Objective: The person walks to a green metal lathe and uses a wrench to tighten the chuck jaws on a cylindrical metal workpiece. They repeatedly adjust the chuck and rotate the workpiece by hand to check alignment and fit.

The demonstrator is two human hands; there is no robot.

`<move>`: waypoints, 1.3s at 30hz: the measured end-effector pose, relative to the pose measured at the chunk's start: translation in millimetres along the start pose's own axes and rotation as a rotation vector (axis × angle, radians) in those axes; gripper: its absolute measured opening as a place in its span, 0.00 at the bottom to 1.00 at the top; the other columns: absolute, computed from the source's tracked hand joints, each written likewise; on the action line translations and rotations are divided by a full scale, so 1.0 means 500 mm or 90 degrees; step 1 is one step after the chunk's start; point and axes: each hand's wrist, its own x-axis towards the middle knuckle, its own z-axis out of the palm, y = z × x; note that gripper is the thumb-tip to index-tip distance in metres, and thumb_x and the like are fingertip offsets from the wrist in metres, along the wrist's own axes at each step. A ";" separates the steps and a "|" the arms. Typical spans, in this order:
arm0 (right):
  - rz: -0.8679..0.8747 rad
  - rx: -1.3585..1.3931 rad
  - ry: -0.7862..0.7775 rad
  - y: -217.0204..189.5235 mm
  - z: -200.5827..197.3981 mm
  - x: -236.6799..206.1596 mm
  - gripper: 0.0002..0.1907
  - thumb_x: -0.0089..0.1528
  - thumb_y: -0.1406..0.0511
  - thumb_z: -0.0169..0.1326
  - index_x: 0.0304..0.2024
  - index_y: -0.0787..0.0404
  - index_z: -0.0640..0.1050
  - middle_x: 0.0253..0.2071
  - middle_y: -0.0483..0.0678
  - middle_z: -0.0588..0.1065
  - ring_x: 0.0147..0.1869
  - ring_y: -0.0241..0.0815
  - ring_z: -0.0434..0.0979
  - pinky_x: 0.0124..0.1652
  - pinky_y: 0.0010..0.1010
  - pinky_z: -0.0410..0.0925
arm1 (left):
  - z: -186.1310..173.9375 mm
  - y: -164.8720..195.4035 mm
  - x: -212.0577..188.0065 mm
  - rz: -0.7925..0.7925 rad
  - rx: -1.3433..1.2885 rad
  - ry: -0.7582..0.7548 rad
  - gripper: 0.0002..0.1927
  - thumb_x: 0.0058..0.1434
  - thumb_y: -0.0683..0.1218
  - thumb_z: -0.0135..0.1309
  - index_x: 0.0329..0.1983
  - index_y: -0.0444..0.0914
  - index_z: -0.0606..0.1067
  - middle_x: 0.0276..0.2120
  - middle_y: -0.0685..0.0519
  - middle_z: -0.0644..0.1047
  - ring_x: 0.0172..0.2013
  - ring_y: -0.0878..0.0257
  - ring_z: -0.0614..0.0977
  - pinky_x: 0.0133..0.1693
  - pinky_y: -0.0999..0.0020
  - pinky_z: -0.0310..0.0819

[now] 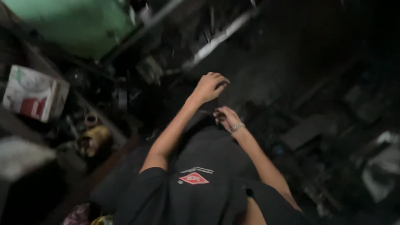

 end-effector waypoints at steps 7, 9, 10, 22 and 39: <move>-0.217 -0.323 -0.039 -0.383 -0.152 0.101 0.12 0.71 0.64 0.47 0.51 0.62 0.76 0.42 0.48 0.81 0.39 0.32 0.77 0.39 0.25 0.71 | -0.121 -0.159 0.321 -0.356 0.279 0.203 0.22 0.56 0.44 0.52 0.56 0.46 0.76 0.47 0.45 0.77 0.51 0.46 0.76 0.57 0.40 0.63; -0.199 -0.357 -0.038 -0.476 -0.164 0.135 0.11 0.72 0.64 0.47 0.52 0.62 0.76 0.43 0.48 0.81 0.38 0.32 0.76 0.39 0.24 0.69 | -0.129 -0.175 0.356 -0.387 0.283 0.182 0.18 0.63 0.44 0.49 0.56 0.48 0.76 0.45 0.48 0.79 0.50 0.48 0.78 0.54 0.44 0.67; -0.189 -0.362 -0.037 -0.510 -0.168 0.152 0.11 0.72 0.64 0.47 0.52 0.62 0.76 0.44 0.47 0.81 0.38 0.31 0.75 0.39 0.24 0.69 | -0.131 -0.175 0.369 -0.395 0.283 0.170 0.16 0.67 0.45 0.47 0.56 0.48 0.76 0.44 0.49 0.79 0.49 0.49 0.78 0.52 0.47 0.69; -0.334 -0.548 -0.262 -0.798 -0.085 0.297 0.12 0.72 0.63 0.51 0.53 0.63 0.76 0.45 0.48 0.81 0.51 0.37 0.82 0.49 0.29 0.73 | -0.152 -0.211 0.457 -0.443 0.318 -0.010 0.16 0.75 0.47 0.44 0.62 0.49 0.74 0.43 0.50 0.81 0.45 0.50 0.82 0.44 0.48 0.72; -0.381 -0.924 -0.861 -0.886 0.012 0.460 0.23 0.66 0.56 0.57 0.57 0.62 0.72 0.49 0.58 0.77 0.52 0.54 0.79 0.52 0.40 0.70 | -0.148 0.080 0.413 -0.464 -0.050 0.482 0.12 0.63 0.46 0.56 0.48 0.38 0.79 0.46 0.46 0.81 0.51 0.45 0.76 0.55 0.51 0.70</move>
